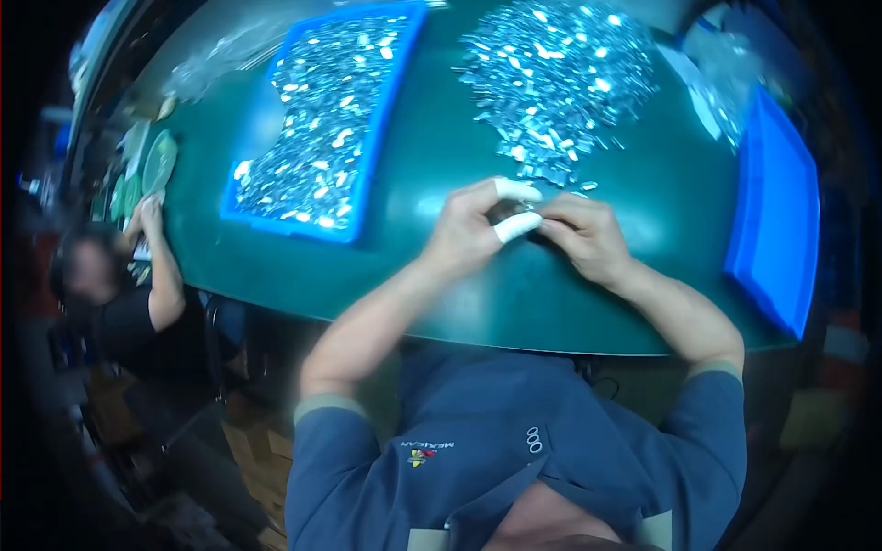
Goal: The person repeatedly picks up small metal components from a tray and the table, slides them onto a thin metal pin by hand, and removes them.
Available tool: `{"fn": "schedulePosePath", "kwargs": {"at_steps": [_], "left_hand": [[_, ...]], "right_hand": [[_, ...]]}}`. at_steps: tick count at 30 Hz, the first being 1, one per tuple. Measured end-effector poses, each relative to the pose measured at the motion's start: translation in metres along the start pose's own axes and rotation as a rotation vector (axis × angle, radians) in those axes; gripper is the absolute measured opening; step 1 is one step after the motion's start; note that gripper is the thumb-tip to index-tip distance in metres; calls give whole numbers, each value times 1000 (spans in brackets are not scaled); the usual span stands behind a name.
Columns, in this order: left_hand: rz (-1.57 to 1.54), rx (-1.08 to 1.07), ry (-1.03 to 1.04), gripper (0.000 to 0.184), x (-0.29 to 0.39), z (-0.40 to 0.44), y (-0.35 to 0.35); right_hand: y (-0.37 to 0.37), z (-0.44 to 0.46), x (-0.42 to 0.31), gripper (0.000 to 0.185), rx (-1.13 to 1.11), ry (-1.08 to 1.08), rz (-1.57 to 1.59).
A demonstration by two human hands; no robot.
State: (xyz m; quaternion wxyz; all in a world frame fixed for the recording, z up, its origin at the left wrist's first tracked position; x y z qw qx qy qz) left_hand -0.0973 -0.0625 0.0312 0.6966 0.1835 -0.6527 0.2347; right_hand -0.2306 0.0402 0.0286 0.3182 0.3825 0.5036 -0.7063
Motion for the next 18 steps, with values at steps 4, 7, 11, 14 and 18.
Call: {"fn": "schedulePosePath", "kwargs": {"at_steps": [4,7,11,14,18], "left_hand": [[226,-29,219,28,16,1,4],[242,-31,241,27,15,1,6],[315,-12,305,27,19,-2,5],[339,4,344,27,21,-2,3],[370,-26,378,27,23,-2,8]], "right_hand": [[4,0,-3,10,-29,-87,-89],[3,2,-5,12,-40,-71,-105],[4,1,-4,13,-48,-37,-79],[3,1,-4,13,-26,-88,-88],[3,0,0,13,-11,-79,-73]]}}
Point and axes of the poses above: each hand's wrist, its own z-axis towards the middle knuckle, its own y-axis out of the palm, x = y × z, the point moved 7 cm from there along z, towards the middle knuckle, and after that the axes turned 4 degrees about -z, right-handed, at the moved point
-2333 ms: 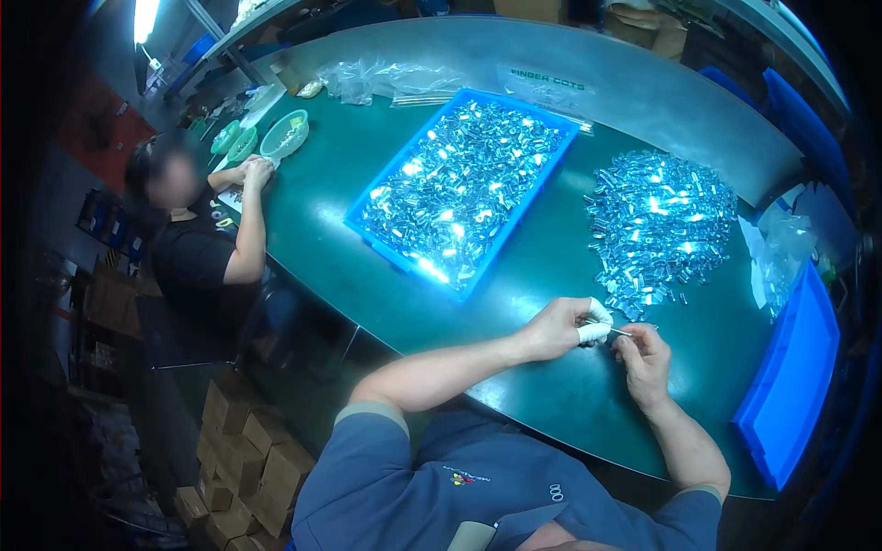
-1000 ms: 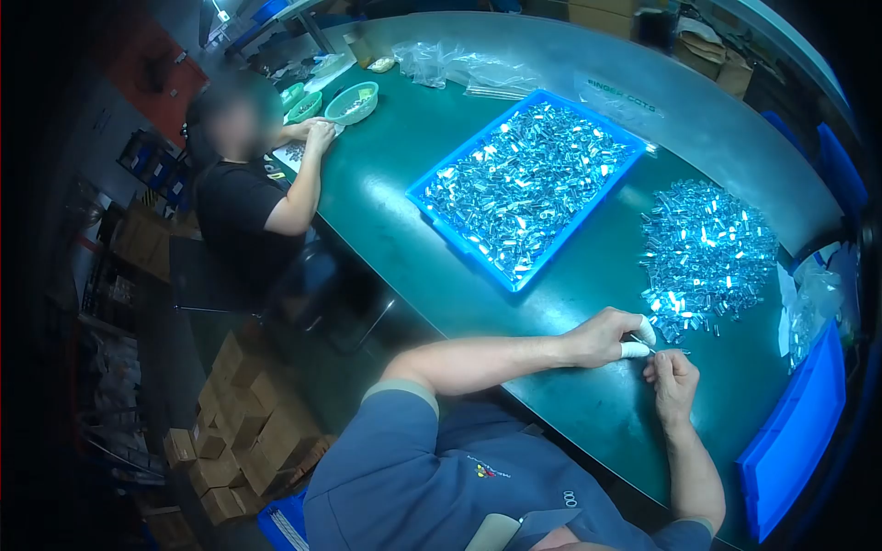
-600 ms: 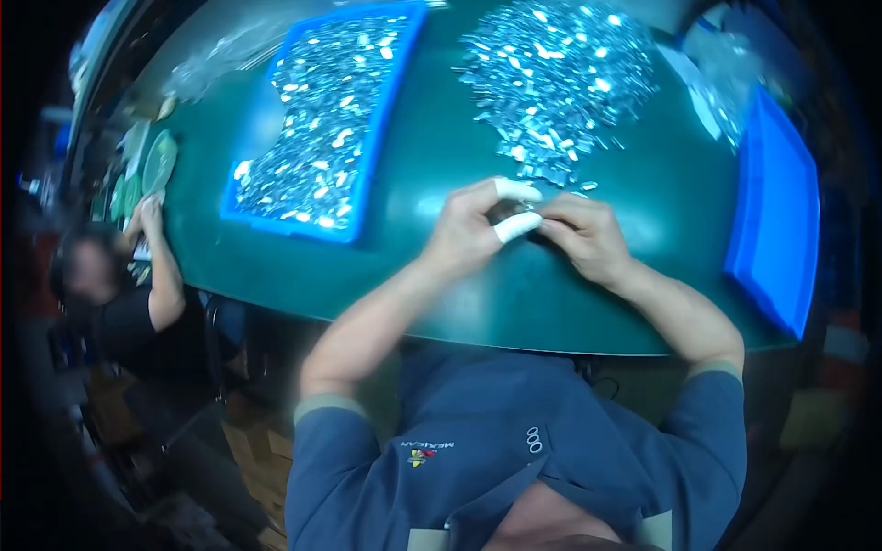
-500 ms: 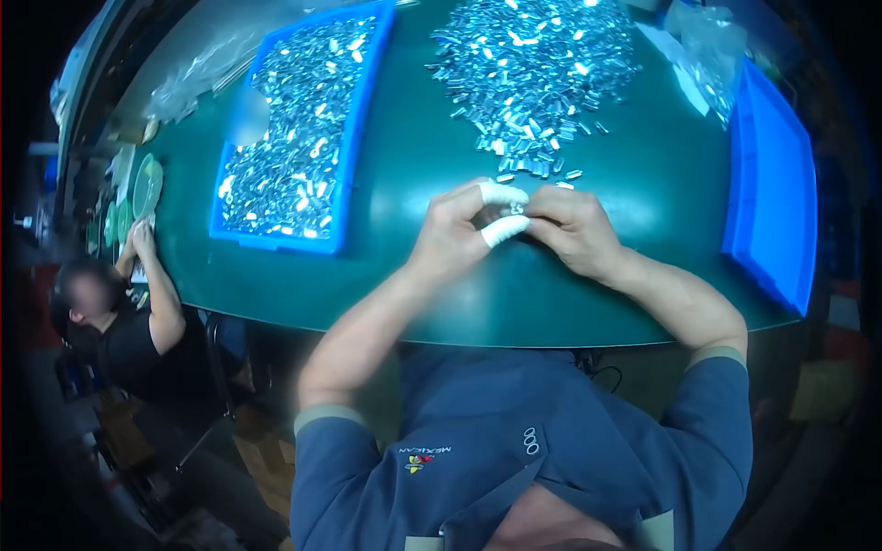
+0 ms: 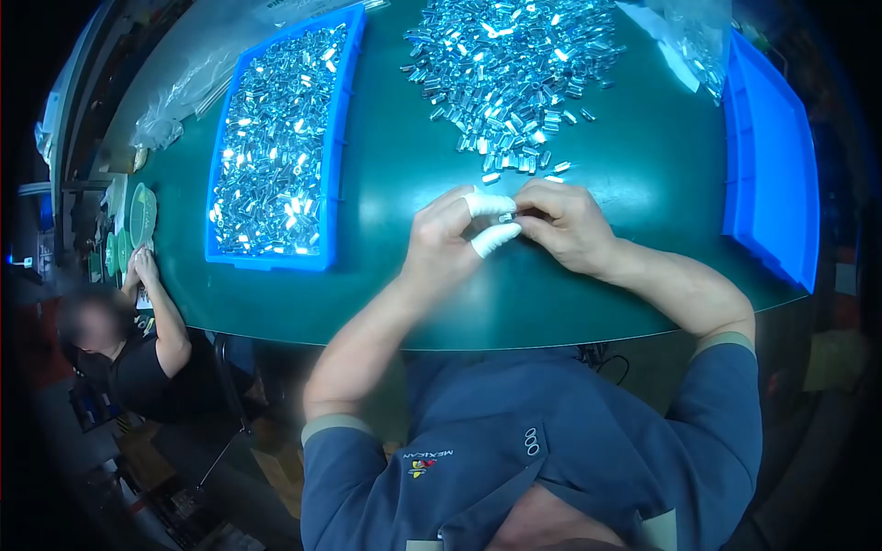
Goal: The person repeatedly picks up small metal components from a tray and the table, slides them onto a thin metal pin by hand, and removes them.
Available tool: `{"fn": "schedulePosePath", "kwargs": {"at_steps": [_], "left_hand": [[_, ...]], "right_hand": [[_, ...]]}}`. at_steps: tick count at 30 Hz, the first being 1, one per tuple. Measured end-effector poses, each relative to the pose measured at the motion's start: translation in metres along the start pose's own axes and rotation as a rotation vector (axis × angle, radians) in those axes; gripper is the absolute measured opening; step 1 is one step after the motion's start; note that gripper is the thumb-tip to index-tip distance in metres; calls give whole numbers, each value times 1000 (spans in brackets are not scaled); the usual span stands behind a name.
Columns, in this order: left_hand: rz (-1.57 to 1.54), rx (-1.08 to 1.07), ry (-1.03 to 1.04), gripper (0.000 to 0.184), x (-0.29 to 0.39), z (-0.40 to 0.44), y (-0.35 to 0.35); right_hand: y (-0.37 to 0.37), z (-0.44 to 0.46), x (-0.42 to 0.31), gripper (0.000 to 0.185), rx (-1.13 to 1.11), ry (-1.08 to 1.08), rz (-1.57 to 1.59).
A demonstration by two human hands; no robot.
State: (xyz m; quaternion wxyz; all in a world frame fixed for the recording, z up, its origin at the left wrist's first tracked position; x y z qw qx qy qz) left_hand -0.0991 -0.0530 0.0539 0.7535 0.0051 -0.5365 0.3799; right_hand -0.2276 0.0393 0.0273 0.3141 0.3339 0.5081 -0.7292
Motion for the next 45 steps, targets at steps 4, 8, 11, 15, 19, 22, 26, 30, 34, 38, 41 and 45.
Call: {"fn": "schedulePosePath", "kwargs": {"at_steps": [4,8,11,15,19,22,26,30,34,38,41,45], "left_hand": [[-24,11,-111,23,-6,-2,0],[-34,82,-142,22,-7,-2,-18],[-72,253,-233,21,-10,-7,-44],[-61,458,-176,22,-16,10,-121],[562,619,-293,33,-7,31,-196],[834,494,-56,35,-8,32,-178],[695,36,50,35,-14,41,-67],[761,-65,-31,25,-31,48,-23],[727,-46,15,17,-33,41,-27],[277,13,-329,23,-37,21,-38],[-422,178,-610,27,-59,-1,-39],[-683,210,-564,28,-58,-7,-31]], "right_hand": [[-2,-2,-1,13,21,69,71],[3,-2,5,11,-1,108,77],[0,-1,4,12,22,134,24],[-2,-1,1,12,18,117,22],[-1,-3,0,12,12,124,50],[-3,-3,-1,12,40,72,81],[-3,-3,-11,11,33,-30,63],[-6,-5,-10,11,80,-54,56],[-4,-5,-5,11,61,-15,104],[-3,-3,-3,10,58,-38,102],[-1,-3,-1,10,57,-62,50],[0,-3,1,11,72,-60,43]]}}
Point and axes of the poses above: each hand's wrist, its own z-axis towards the middle knuckle, its own y-axis out of the palm, x = y × z, the point moved 7 cm from there along z, towards the middle knuckle, and after that the axes turned 4 degrees about -z, right-handed, at the moved point
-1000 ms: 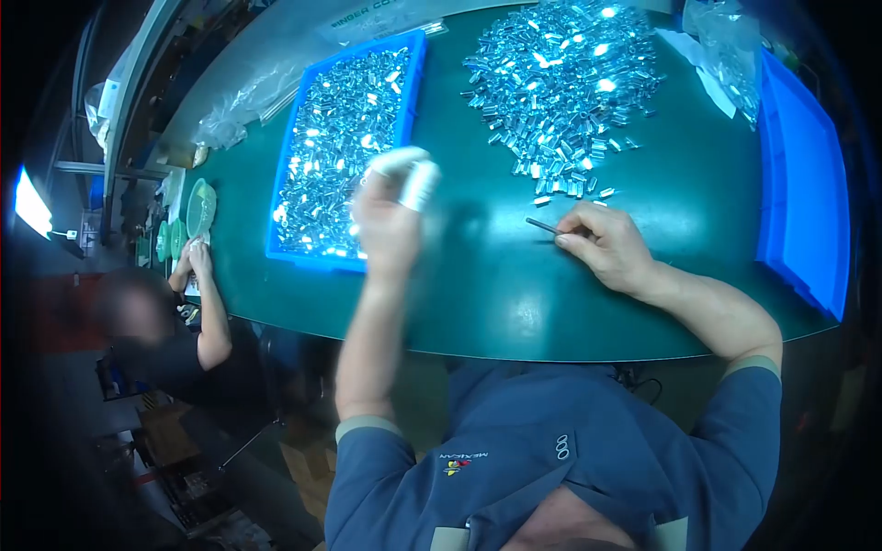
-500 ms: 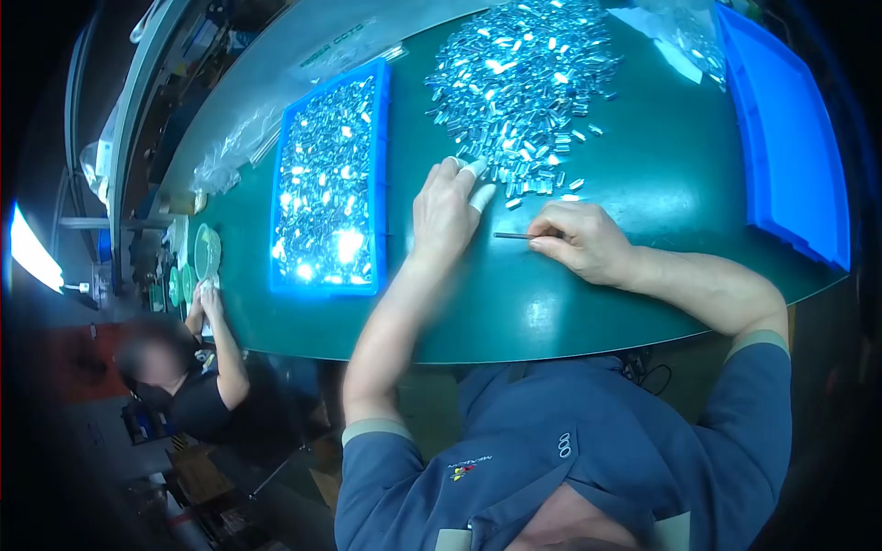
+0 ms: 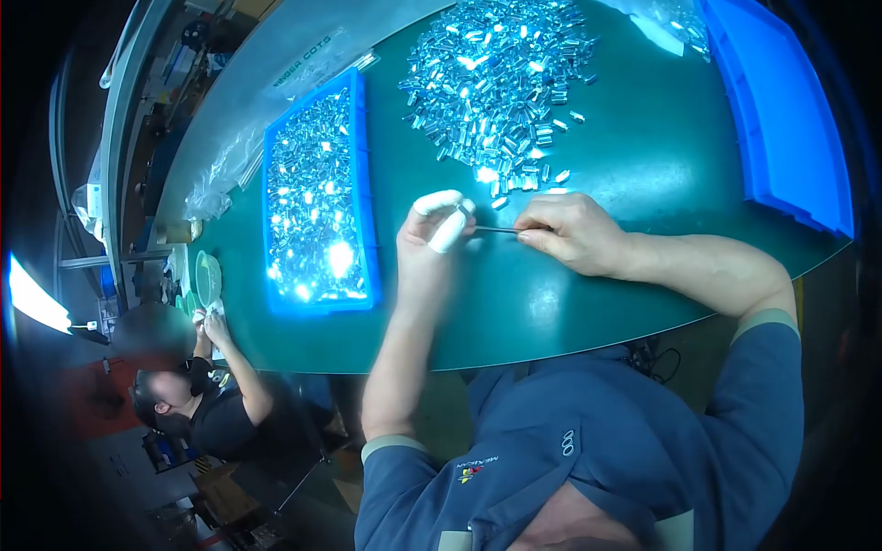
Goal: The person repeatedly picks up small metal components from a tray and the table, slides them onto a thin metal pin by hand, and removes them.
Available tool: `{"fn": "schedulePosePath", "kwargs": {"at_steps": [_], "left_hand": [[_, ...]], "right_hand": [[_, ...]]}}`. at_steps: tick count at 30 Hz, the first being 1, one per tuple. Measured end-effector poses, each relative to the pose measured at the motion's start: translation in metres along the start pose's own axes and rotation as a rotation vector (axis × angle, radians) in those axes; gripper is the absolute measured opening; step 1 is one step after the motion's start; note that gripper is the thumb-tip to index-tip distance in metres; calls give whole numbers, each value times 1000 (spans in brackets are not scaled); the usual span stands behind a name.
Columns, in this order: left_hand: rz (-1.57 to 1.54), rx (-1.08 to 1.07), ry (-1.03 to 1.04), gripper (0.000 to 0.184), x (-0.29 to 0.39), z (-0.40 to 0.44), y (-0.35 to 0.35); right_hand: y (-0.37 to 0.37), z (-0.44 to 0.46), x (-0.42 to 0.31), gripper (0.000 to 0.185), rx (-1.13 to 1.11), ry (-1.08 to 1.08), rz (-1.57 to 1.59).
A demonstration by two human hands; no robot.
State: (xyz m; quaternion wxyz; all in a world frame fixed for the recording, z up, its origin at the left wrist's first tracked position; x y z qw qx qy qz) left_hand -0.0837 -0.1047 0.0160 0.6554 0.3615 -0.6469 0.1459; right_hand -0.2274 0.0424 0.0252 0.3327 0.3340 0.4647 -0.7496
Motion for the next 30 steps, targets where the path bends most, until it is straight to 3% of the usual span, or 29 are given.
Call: {"fn": "schedulePosePath", "kwargs": {"at_steps": [7,9,13,18,28,30], "left_hand": [[-12,-16,37,25,-1,-11,11],[168,-48,114,24,5,-12,15],[257,-45,80,23,0,-12,13],[222,-77,62,23,-10,-9,8],[164,-121,10,18,-10,-12,16],[170,-115,24,17,-14,-12,16]], "right_hand": [[-1,0,2,11,2,37,-37],[-2,0,0,12,-7,17,-45],[-6,5,-6,16,-37,71,-22],[-1,-1,9,16,-19,228,72],[3,1,3,14,-75,131,43],[2,1,2,14,-81,197,89]]}}
Point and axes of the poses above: each hand's wrist, its own z-axis towards the middle knuckle, its own y-axis out of the palm, x = y × z, the point moved 7 cm from there along z, towards the middle knuckle, and after that the axes turned 4 degrees about -z, right-handed, at the moved point
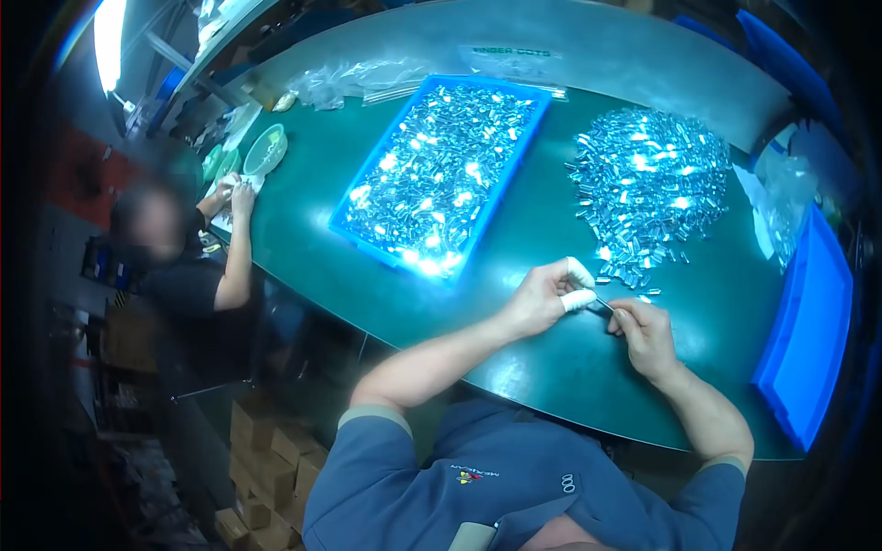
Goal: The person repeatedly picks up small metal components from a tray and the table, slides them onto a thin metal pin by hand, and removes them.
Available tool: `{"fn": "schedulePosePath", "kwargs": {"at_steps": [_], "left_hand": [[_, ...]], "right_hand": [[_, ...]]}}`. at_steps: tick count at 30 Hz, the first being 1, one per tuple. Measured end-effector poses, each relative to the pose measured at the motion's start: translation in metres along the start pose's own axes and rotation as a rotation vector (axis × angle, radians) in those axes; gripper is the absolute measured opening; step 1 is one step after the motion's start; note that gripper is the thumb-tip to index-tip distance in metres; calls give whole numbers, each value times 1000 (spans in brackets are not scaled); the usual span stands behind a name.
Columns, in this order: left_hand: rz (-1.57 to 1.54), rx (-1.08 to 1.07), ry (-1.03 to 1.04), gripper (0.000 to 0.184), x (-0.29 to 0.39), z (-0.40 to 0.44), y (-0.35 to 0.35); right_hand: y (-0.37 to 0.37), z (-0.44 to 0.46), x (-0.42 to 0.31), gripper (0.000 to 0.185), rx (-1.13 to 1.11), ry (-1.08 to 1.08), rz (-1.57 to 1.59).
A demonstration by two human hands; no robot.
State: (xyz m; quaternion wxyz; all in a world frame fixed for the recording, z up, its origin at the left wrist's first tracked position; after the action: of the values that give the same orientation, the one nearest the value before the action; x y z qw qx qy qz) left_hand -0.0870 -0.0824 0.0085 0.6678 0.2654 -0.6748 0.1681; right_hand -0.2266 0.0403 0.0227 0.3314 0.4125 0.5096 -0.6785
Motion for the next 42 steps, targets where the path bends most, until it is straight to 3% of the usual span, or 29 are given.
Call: {"fn": "schedulePosePath", "kwargs": {"at_steps": [8,17,30,33,38,40,42], "left_hand": [[-22,-114,17,16,-10,-2,15],[-76,-95,21,16,-9,-1,18],[-117,-123,49,20,-13,3,18],[100,-147,56,23,-4,-1,19],[142,-143,80,22,-3,-3,19],[240,-111,216,22,7,-5,19],[278,-114,219,22,12,-6,19]], "right_hand": [[3,-2,6,17,-64,63,104],[0,-4,13,16,45,134,162],[-5,-4,11,12,111,63,94],[-6,-5,10,13,119,51,97],[-7,-4,13,23,74,53,83],[-5,-5,13,26,42,67,74],[-5,-4,14,29,18,101,63]]}}
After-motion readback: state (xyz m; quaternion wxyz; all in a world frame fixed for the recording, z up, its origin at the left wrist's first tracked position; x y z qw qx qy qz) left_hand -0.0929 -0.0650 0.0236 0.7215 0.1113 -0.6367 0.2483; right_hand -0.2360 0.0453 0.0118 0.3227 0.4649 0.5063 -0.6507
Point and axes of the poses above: each hand's wrist, its own z-axis towards the middle knuckle, its own y-axis out of the palm, x = y × z, the point moved 7 cm from there along z, towards the middle knuckle, and after that the axes turned 4 degrees about -z, right-handed, at the moved point
